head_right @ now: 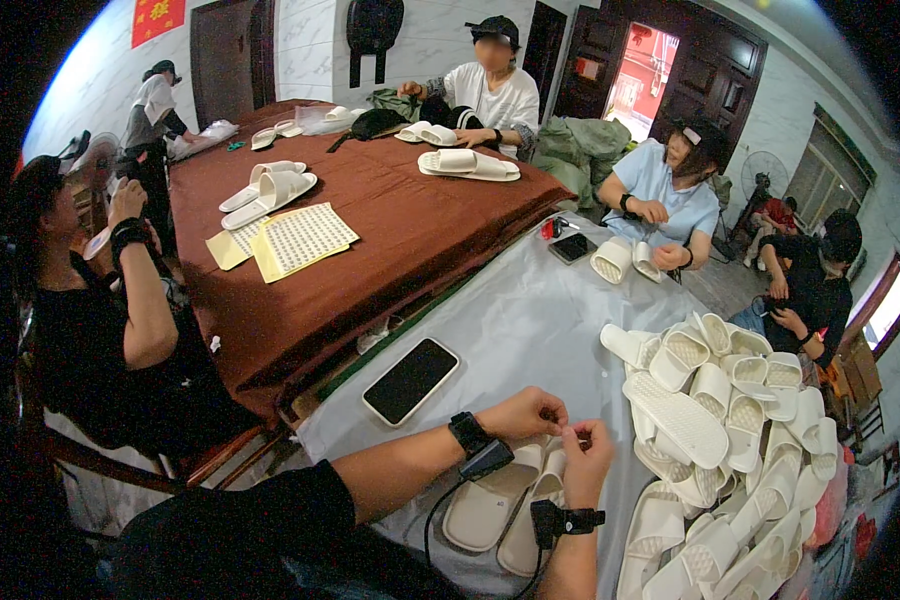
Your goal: Tagging and sorting slippers in a footwear manufacturing facility.
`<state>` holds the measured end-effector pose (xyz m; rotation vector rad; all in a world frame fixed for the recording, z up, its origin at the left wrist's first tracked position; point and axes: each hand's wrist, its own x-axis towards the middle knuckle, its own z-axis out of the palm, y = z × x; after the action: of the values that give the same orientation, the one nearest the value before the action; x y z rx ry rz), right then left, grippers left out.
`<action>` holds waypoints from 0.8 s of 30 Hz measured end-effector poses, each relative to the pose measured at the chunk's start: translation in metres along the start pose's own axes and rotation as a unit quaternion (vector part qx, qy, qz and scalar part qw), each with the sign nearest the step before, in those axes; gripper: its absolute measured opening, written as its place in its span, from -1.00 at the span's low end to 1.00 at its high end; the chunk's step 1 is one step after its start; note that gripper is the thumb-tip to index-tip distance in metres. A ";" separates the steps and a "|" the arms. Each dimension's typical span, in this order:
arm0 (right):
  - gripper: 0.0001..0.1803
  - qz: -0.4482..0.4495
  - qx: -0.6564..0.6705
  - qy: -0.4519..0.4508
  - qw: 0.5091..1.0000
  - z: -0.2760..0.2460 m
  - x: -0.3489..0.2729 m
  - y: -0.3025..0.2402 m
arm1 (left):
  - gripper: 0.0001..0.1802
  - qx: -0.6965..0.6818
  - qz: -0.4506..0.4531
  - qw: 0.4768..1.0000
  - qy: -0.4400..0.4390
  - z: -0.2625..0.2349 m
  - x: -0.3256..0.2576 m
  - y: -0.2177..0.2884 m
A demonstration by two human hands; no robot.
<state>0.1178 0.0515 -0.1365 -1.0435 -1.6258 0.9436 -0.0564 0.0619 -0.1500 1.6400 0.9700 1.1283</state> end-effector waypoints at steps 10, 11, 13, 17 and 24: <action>-0.89 0.005 -0.016 -0.009 1.000 0.001 -0.001 -0.002 | -0.86 0.025 0.005 1.000 -0.001 0.003 0.001 -0.006; -0.89 0.003 -0.016 -0.009 1.000 0.002 -0.001 -0.002 | -0.86 0.037 0.013 0.999 0.009 0.003 0.001 -0.008; -0.89 0.006 0.002 -0.010 1.000 0.002 -0.003 0.000 | -0.86 0.042 0.007 0.999 -0.001 0.001 0.001 -0.006; -0.88 0.007 0.023 -0.005 1.000 0.002 -0.002 0.005 | -0.87 0.045 0.006 0.999 -0.015 0.000 0.003 -0.009; -0.86 0.013 0.005 0.003 1.000 0.005 -0.002 0.000 | -0.88 -0.024 -0.047 0.999 -0.005 0.002 -0.001 -0.002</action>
<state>0.1138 0.0489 -0.1383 -1.0629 -1.6035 0.9641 -0.0554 0.0612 -0.1526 1.5456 0.9958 1.0702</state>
